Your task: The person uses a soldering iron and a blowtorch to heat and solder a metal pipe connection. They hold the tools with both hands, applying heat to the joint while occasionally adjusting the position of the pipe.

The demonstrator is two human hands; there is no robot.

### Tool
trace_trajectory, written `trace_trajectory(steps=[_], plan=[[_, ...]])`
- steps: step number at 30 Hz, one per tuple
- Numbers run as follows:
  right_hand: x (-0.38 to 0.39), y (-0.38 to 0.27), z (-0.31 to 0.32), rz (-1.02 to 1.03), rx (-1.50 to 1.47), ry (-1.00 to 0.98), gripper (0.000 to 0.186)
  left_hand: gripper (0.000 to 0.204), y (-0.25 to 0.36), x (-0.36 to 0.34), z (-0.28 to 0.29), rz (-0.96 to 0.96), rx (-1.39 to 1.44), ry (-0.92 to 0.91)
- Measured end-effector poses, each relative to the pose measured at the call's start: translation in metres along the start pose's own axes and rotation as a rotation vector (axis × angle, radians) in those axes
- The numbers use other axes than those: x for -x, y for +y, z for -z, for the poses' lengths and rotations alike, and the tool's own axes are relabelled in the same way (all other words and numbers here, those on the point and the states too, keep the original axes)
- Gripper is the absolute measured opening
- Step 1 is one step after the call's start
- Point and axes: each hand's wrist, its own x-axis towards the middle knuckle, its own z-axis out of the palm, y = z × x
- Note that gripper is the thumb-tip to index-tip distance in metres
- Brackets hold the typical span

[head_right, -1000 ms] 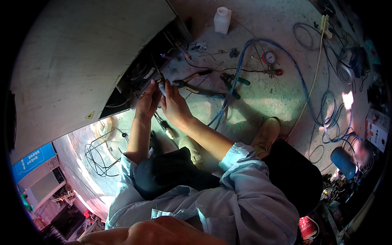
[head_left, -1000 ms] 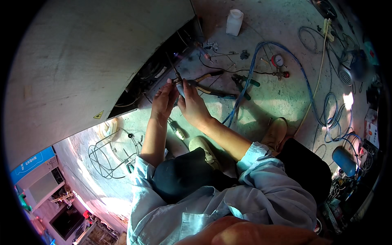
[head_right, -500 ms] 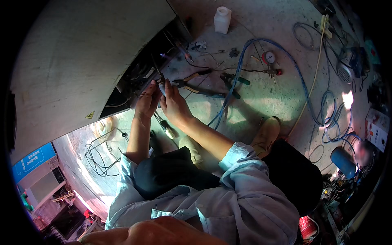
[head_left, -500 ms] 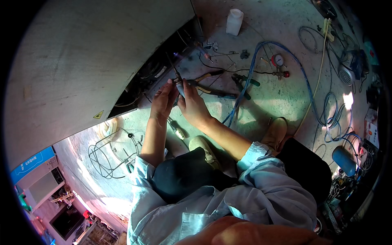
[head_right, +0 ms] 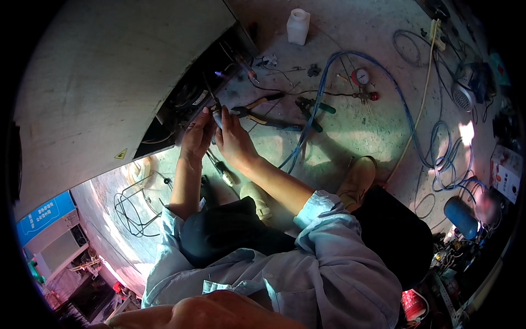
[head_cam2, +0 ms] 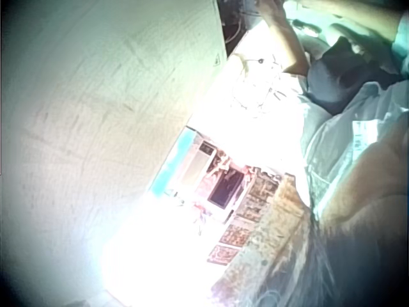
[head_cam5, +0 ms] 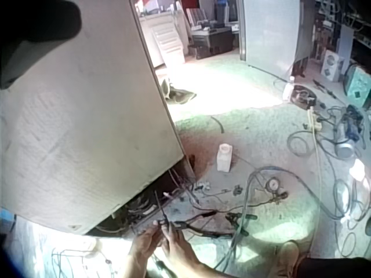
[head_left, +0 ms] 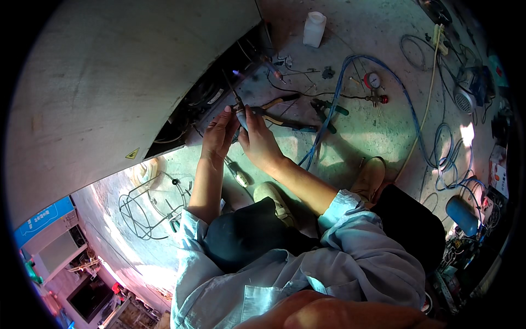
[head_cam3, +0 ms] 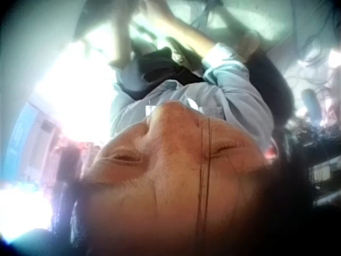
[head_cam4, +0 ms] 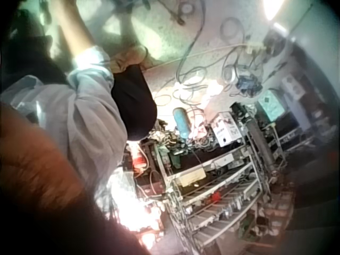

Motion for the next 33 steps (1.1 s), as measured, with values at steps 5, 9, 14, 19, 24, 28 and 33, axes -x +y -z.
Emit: trace_trajectory(steps=[5, 9, 14, 19, 24, 28, 33], plan=[[0.000, -0.001, 0.001, -0.004, -0.003, -0.003, 0.063, 0.014, 0.000, 0.000, 0.000, -0.002, -0.001, -0.013], [0.000, 0.000, -0.001, 0.009, -0.004, 0.005, 0.063, 0.018, -0.002, 0.001, 0.000, -0.010, 0.037, -0.020], [0.000, 0.004, -0.004, 0.018, 0.001, 0.022, 0.062, 0.025, -0.006, 0.012, -0.001, 0.048, 0.193, -0.036], [0.000, 0.007, -0.007, 0.028, 0.036, 0.022, 0.063, 0.037, -0.011, 0.021, -0.006, 0.074, 0.163, -0.088], [0.000, 0.007, -0.007, 0.061, 0.039, 0.041, 0.063, 0.047, -0.013, 0.017, 0.005, 0.122, 0.101, -0.092], [0.001, 0.007, -0.007, 0.047, 0.042, 0.038, 0.064, 0.042, -0.013, 0.018, 0.009, 0.178, 0.085, -0.133], [0.001, 0.005, -0.006, 0.024, 0.031, 0.028, 0.064, 0.036, -0.009, 0.026, 0.000, 0.189, -0.006, -0.157]])
